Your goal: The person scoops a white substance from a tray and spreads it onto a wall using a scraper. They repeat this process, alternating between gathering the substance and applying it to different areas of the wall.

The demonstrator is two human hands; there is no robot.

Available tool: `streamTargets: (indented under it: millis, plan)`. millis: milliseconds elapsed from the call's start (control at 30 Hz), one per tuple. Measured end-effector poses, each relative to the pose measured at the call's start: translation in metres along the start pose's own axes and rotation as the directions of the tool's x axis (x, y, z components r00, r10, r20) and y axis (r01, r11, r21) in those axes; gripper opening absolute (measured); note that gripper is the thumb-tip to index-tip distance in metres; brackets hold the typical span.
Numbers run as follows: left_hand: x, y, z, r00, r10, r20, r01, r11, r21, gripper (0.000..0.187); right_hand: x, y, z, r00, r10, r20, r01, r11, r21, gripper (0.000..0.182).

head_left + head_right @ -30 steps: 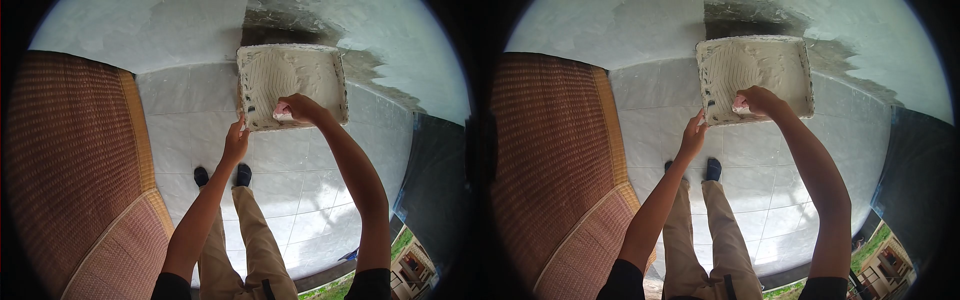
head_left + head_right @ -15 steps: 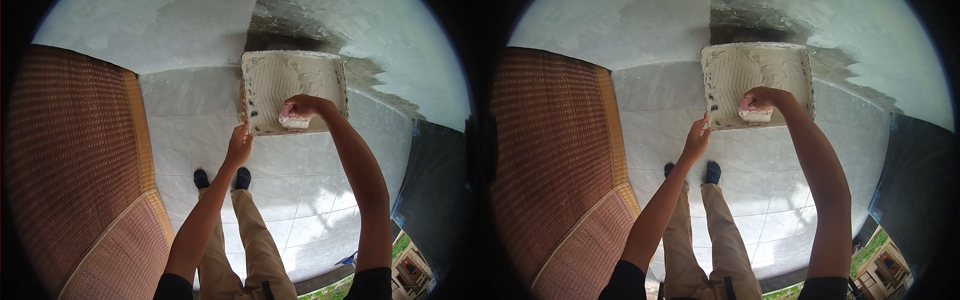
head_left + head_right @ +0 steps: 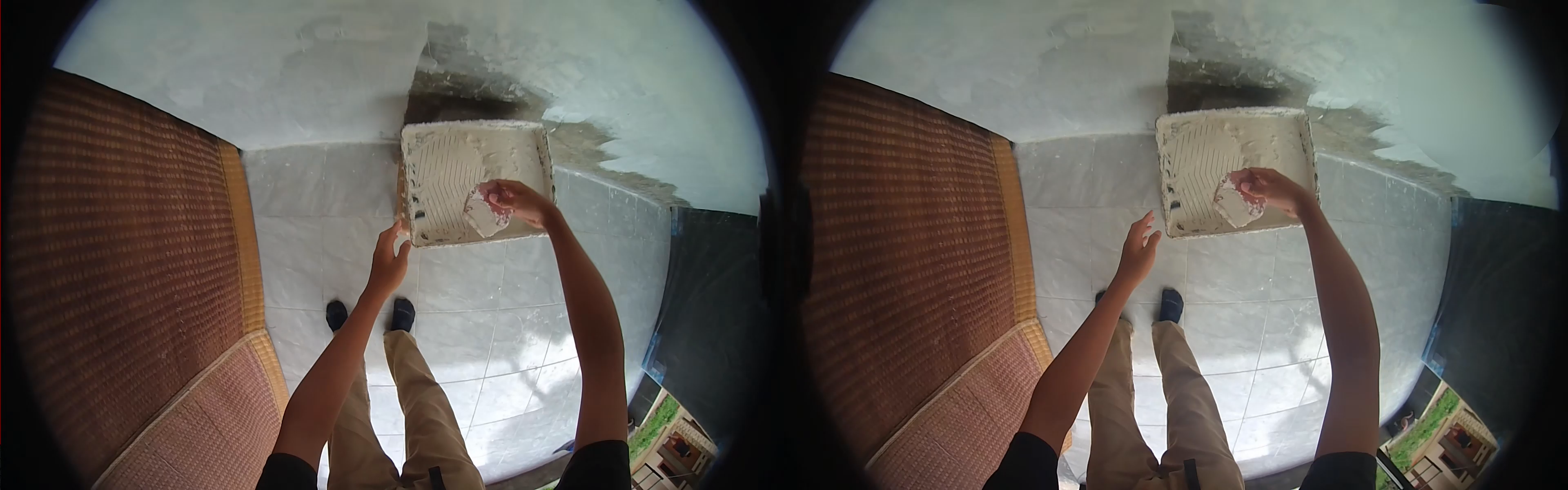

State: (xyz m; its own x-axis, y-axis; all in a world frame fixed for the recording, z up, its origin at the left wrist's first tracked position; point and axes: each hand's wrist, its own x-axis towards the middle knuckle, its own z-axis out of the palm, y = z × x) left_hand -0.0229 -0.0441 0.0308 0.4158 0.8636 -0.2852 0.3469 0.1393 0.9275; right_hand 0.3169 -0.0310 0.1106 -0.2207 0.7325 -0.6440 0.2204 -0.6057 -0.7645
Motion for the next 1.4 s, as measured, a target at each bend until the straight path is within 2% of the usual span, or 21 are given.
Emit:
streamTargets:
  millis: [33, 67, 100, 167, 233, 267, 300, 367, 433, 500, 633, 700, 867, 967, 1100, 1200, 1233, 1300, 1333, 1367, 1400]
  plan:
    - [0.001, 0.01, -0.01, 1.0, 0.021, -0.005, -0.021, 1.0, 0.006, 0.046, -0.007, -0.001, 0.007, 0.998, -0.033, -0.054, 0.043, 0.982, 0.186, 0.043]
    - [0.003, 0.027, -0.023, 1.0, -0.014, -0.009, 0.013, 0.999, -0.05, 0.043, -0.016, -0.005, 0.017, 0.988, -0.06, -0.143, 0.095, 0.963, 0.251, 0.05]
    - [0.004, 0.044, -0.036, 0.999, -0.045, -0.01, 0.044, 0.994, -0.105, 0.04, -0.022, -0.015, 0.029, 0.973, -0.077, -0.217, 0.149, 0.929, 0.338, 0.049]
    - [0.009, 0.073, -0.061, 0.999, 0.004, -0.034, -0.009, 0.986, -0.167, 0.039, -0.031, -0.029, 0.048, 0.962, -0.137, -0.236, 0.25, 0.789, 0.561, 0.045]
    - [0.012, 0.112, -0.094, 0.996, 0.065, -0.063, -0.077, 0.972, -0.221, 0.037, -0.042, -0.063, 0.075, 0.932, -0.244, -0.267, 0.361, 0.631, 0.687, 0.037]
    - [0.012, 0.136, -0.113, 0.992, 0.09, -0.089, -0.108, 0.97, -0.218, 0.036, -0.052, -0.096, 0.096, 0.909, -0.215, -0.357, 0.413, 0.586, 0.698, 0.03]
    - [0.013, 0.16, -0.132, 0.986, 0.119, -0.117, -0.142, 0.966, -0.214, 0.036, -0.058, -0.113, 0.104, 0.896, -0.317, -0.309, 0.44, 0.548, 0.712, 0.031]
    - [0.018, 0.205, -0.175, 0.963, 0.212, -0.167, -0.243, 0.949, -0.199, 0.035, -0.071, -0.163, 0.125, 0.866, -0.391, -0.311, 0.487, 0.52, 0.701, 0.036]
    - [0.018, 0.25, -0.219, 0.93, 0.296, -0.217, -0.337, 0.924, -0.181, 0.035, -0.1, -0.241, 0.153, 0.864, -0.357, -0.354, 0.496, 0.492, 0.716, 0.04]
    - [0.016, 0.292, -0.265, 0.889, 0.37, -0.271, -0.428, 0.881, -0.202, 0.035, -0.112, -0.291, 0.167, 0.84, -0.407, -0.359, 0.53, 0.475, 0.702, 0.04]
    - [0.004, 0.369, -0.353, 0.771, 0.527, -0.358, -0.591, 0.801, -0.094, 0.034, -0.143, -0.402, 0.197, 0.792, -0.502, -0.349, 0.596, 0.507, 0.623, 0.036]
    - [-0.008, 0.407, -0.391, 0.743, 0.545, -0.389, -0.619, 0.78, -0.09, 0.034, -0.163, -0.455, 0.218, 0.806, -0.445, -0.391, 0.592, 0.592, 0.546, 0.035]
    - [-0.025, 0.483, -0.456, 0.624, 0.628, -0.465, -0.724, 0.688, -0.043, 0.034, -0.184, -0.549, 0.248, 0.712, -0.536, -0.454, 0.701, 0.566, 0.433, 0.022]
    - [-0.024, 0.514, -0.484, 0.569, 0.661, -0.489, -0.755, 0.656, 0.009, 0.033, -0.181, -0.588, 0.248, 0.672, -0.628, -0.392, 0.74, 0.556, 0.378, 0.031]
    - [-0.005, 0.549, -0.515, 0.467, 0.72, -0.513, -0.808, 0.584, 0.085, 0.033, -0.178, -0.641, 0.246, 0.593, -0.684, -0.424, 0.803, 0.537, 0.257, 0.028]
    - [0.014, 0.575, -0.532, 0.402, 0.747, -0.53, -0.831, 0.541, 0.132, 0.034, -0.166, -0.681, 0.228, 0.349, -0.817, -0.459, 0.884, 0.45, -0.128, 0.022]
    - [0.022, 0.585, -0.537, 0.363, 0.769, -0.526, -0.842, 0.513, 0.167, 0.035, -0.164, -0.694, 0.226, 0.339, -0.821, -0.459, 0.889, 0.439, -0.129, 0.022]
    - [0.036, 0.606, -0.545, 0.325, 0.784, -0.528, -0.864, 0.473, 0.171, 0.036, -0.167, -0.724, 0.236, -0.123, -0.895, -0.43, 0.759, 0.194, -0.621, 0.026]
    - [0.043, 0.615, -0.547, 0.296, 0.789, -0.539, -0.881, 0.444, 0.166, 0.036, -0.163, -0.739, 0.238, -0.336, -0.895, -0.295, 0.591, 0.043, -0.806, 0.032]
    - [0.05, 0.623, -0.549, 0.287, 0.79, -0.542, -0.886, 0.434, 0.162, 0.036, -0.161, -0.752, 0.239, -0.342, -0.895, -0.285, 0.583, 0.035, -0.812, 0.032]
    - [0.057, 0.629, -0.551, 0.266, 0.794, -0.547, -0.894, 0.415, 0.168, 0.036, -0.158, -0.765, 0.242, -0.436, -0.885, -0.162, 0.424, -0.043, -0.905, 0.032]
